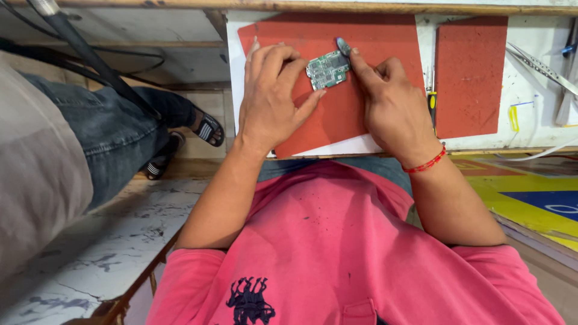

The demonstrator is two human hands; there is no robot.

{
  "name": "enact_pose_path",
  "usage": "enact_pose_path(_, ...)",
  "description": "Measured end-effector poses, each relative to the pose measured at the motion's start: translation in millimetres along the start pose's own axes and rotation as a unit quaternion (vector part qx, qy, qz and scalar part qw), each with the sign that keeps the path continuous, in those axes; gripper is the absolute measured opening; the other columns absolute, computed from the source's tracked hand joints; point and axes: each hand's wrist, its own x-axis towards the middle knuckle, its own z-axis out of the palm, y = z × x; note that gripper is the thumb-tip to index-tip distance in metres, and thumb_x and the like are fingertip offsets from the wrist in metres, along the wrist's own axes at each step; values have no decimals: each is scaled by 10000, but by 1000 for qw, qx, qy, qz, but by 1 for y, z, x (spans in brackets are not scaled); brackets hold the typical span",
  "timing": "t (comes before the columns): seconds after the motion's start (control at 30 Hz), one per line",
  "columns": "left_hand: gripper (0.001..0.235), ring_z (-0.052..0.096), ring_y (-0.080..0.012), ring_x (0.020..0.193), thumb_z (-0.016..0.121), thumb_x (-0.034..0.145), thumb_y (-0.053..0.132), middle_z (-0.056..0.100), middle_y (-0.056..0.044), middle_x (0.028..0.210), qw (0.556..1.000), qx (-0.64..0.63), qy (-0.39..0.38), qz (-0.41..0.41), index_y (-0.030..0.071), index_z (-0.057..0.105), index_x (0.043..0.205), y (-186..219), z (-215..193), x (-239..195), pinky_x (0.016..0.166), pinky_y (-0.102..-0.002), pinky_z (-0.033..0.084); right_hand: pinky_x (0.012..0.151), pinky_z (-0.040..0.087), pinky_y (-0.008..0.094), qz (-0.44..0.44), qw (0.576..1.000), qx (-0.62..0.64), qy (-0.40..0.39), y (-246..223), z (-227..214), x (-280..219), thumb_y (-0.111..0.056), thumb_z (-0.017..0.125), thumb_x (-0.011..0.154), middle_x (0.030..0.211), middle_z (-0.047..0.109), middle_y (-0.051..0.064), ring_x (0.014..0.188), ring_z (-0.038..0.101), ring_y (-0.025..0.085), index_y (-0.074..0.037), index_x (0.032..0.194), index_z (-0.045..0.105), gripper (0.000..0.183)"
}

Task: The person scrubs a small circuit board with a toothbrush on a red mat, then uses a hot air gun to blow across the board's surface. The board remains on the mat throughout.

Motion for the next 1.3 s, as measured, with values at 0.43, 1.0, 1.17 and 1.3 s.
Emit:
enact_pose_path(0.43,556,561,-326,1246,919,805,246,658,-87,1243,1000,-2,13,10,61,649,1254,-9,1,-1,1220,-591,298,651,543,497,-55,998,17,-21,2,8,3,-42,548,999,1079,638,178,777,666,399,-169,1500,591,519)
enact_pose_path(1.0,500,495,-359,1320,852,876,246,580,-121,1311,998,57,-13,33,42,636,1277,6,2,2,1244,-608,253,657,528,515,44,999,0,-28,5,9,5,-144,567,1075,1052,630,164,756,651,407,-197,1502,565,430)
enact_pose_path(1.17,667,354,-424,1426,786,884,360,458,-204,1504,991,128,-38,-1,-28,589,1390,5,1,4,1222,-625,214,680,551,492,-72,995,57,-41,3,8,9,-49,546,937,1061,636,183,800,665,405,-170,1506,558,582)
enact_pose_path(1.3,628,355,-420,1450,776,933,381,452,-192,1537,993,112,-46,-4,-1,597,1399,2,2,1,1238,-607,224,663,523,504,28,999,6,-29,7,6,6,-128,571,1069,1021,640,192,798,653,414,-176,1493,575,427)
